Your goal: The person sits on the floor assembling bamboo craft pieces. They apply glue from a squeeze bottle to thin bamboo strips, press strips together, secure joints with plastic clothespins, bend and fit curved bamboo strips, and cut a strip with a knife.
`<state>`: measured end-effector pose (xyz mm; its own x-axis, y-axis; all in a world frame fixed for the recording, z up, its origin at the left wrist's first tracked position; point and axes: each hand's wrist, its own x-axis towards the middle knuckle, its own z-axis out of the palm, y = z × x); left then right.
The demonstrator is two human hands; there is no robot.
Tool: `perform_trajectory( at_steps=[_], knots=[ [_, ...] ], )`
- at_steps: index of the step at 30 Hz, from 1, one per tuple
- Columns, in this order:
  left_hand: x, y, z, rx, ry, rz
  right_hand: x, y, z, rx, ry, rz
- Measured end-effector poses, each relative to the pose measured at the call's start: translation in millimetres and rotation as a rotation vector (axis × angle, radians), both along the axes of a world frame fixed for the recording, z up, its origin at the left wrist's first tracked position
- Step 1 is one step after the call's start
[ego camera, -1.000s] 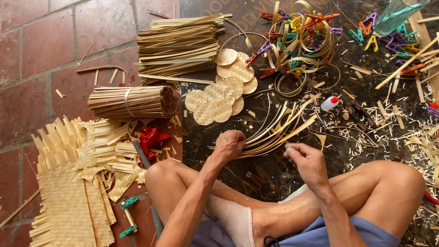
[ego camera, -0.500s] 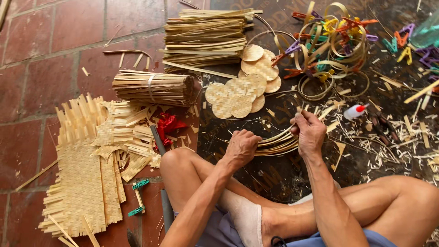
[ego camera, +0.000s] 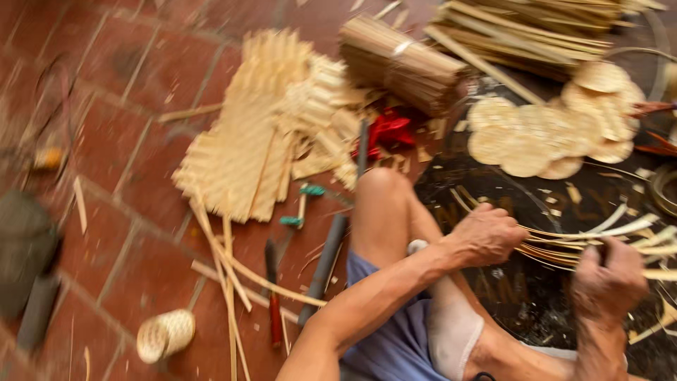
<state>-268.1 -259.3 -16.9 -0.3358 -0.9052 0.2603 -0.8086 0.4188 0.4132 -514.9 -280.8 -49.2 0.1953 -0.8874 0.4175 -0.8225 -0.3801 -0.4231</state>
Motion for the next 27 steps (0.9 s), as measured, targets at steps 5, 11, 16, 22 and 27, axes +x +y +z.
perform_trajectory(
  at_steps=[5,11,16,22,27],
  knots=[
    [8,1,0,0.02,0.07,0.012,16,-1,3,-0.029,0.058,0.083],
    [1,11,10,0.066,0.198,-0.106,3,1,18,0.366,-1.175,-0.157],
    [-12,20,24,0.09,0.416,-0.21,-17,8,31,0.618,-1.692,-0.059],
    [-10,22,43,0.431,0.676,-0.148,-12,21,50,0.581,-1.791,0.18],
    [-5,34,49,0.496,0.67,-0.084,-17,21,64,0.586,-1.959,0.217]
  ],
)
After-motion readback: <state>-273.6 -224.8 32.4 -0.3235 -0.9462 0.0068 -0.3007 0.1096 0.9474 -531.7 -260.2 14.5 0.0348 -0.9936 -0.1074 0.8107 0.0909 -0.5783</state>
